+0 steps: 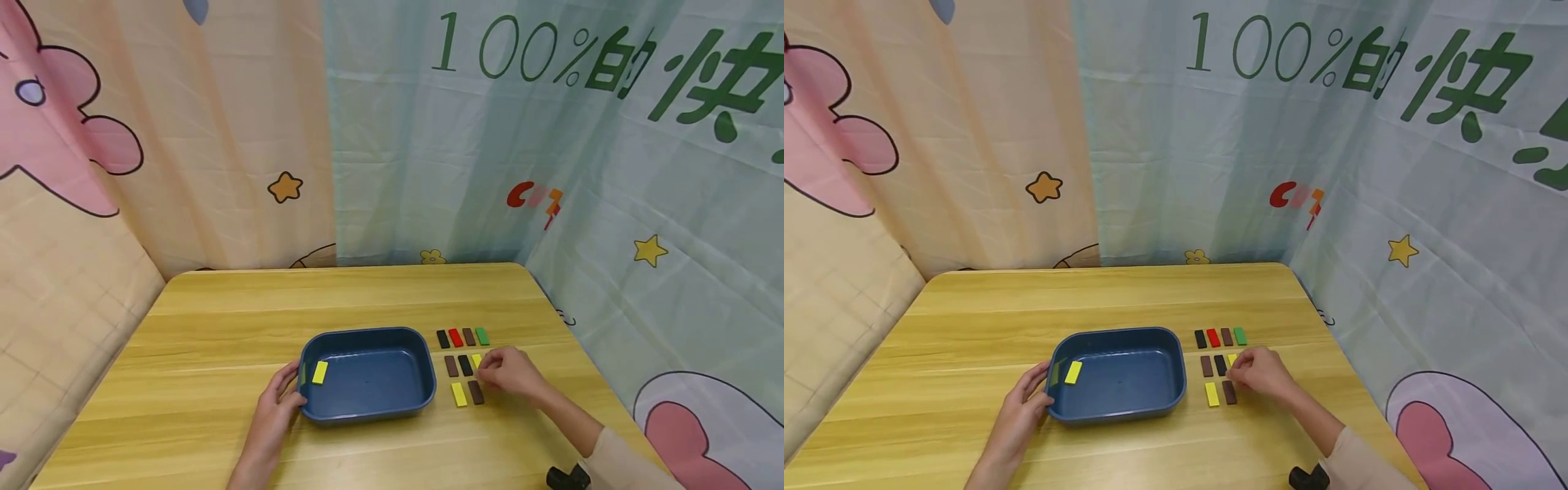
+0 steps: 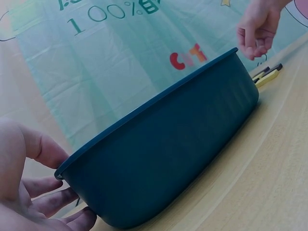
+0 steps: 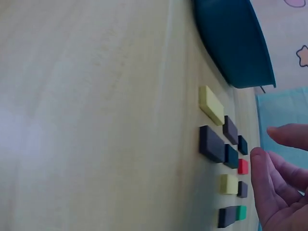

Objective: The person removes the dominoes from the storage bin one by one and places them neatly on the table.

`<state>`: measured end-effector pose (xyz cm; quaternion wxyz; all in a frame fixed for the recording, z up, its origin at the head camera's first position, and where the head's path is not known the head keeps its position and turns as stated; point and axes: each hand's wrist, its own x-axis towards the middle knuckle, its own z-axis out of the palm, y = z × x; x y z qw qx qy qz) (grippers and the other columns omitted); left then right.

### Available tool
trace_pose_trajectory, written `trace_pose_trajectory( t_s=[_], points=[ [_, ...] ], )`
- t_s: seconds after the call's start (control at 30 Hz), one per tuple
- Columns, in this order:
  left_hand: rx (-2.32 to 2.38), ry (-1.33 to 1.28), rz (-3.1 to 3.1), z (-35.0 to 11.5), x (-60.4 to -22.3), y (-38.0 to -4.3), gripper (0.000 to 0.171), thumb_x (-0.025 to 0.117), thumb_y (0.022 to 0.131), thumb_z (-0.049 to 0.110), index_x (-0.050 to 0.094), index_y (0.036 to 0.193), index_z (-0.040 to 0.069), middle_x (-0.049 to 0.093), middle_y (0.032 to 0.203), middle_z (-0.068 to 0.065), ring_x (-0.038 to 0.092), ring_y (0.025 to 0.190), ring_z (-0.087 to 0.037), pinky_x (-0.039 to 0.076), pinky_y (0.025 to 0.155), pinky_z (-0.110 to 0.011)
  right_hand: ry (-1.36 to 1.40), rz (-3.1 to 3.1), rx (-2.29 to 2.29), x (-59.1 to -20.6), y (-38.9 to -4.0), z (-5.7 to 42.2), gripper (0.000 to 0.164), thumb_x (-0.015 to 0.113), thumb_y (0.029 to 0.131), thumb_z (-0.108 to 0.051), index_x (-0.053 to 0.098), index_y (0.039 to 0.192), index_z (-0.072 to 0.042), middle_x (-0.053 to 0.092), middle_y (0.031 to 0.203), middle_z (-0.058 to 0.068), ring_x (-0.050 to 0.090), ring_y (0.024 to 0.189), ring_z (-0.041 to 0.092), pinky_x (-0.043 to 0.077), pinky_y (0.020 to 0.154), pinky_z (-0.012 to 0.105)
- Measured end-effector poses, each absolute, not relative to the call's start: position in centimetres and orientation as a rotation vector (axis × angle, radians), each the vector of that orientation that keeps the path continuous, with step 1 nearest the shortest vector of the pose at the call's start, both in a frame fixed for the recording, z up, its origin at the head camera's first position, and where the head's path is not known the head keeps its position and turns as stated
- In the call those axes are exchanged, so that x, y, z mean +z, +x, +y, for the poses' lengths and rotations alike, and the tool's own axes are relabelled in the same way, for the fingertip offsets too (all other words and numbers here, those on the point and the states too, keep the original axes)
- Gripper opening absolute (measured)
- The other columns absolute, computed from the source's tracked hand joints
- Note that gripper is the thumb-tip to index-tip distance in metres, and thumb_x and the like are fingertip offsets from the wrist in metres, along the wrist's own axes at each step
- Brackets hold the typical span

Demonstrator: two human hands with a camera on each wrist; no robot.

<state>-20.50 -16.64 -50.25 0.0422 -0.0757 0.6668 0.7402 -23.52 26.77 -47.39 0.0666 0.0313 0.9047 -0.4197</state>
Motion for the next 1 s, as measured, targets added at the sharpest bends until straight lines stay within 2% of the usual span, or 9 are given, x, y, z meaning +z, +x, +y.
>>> trace_pose_trajectory(
  t_s=[0.23,0.47,0.83,1.0],
  points=[
    [2.252,-0.232,2.049,-16.6,-50.4,-20.6,0.069,0.049,0.091,-0.008,0.034,0.158,0.002,0.033,0.160,-0.025,0.041,0.141,-0.041,0.045,0.087,-0.015,-0.130,2.691,-1.224,-45.7,-25.2,25.9,0.017,0.080,0.088,-0.010,0.071,0.100,0.000,0.065,0.084,0.003,0.063,0.076,0.021,0.054,0.069,0.036],
    [2.245,-0.254,2.052,-16.7,-50.3,-20.6,0.069,0.050,0.091,-0.007,0.035,0.158,0.002,0.033,0.160,-0.025,0.040,0.141,-0.042,0.045,0.086,-0.014,-0.399,2.674,-1.160,-44.0,-26.9,24.6,0.021,0.080,0.088,-0.009,0.071,0.104,0.001,0.068,0.090,0.001,0.065,0.081,0.019,0.054,0.071,0.034],
    [2.238,-0.263,2.058,-16.8,-50.2,-20.6,0.069,0.050,0.092,-0.006,0.035,0.158,0.003,0.032,0.160,-0.025,0.037,0.143,-0.044,0.045,0.086,-0.013,-0.664,2.593,-1.169,-42.7,-29.3,22.2,0.021,0.080,0.088,-0.009,0.072,0.108,-0.004,0.070,0.097,0.007,0.067,0.086,0.018,0.057,0.077,0.031],
    [2.262,-0.244,2.055,-16.5,-50.3,-20.5,0.069,0.050,0.091,-0.008,0.036,0.157,0.002,0.034,0.159,-0.027,0.039,0.143,-0.044,0.046,0.086,-0.014,-0.793,2.550,-1.150,-42.2,-29.8,21.0,0.025,0.079,0.089,-0.006,0.071,0.112,0.002,0.070,0.100,0.009,0.069,0.088,0.017,0.057,0.080,0.030]
  ],
)
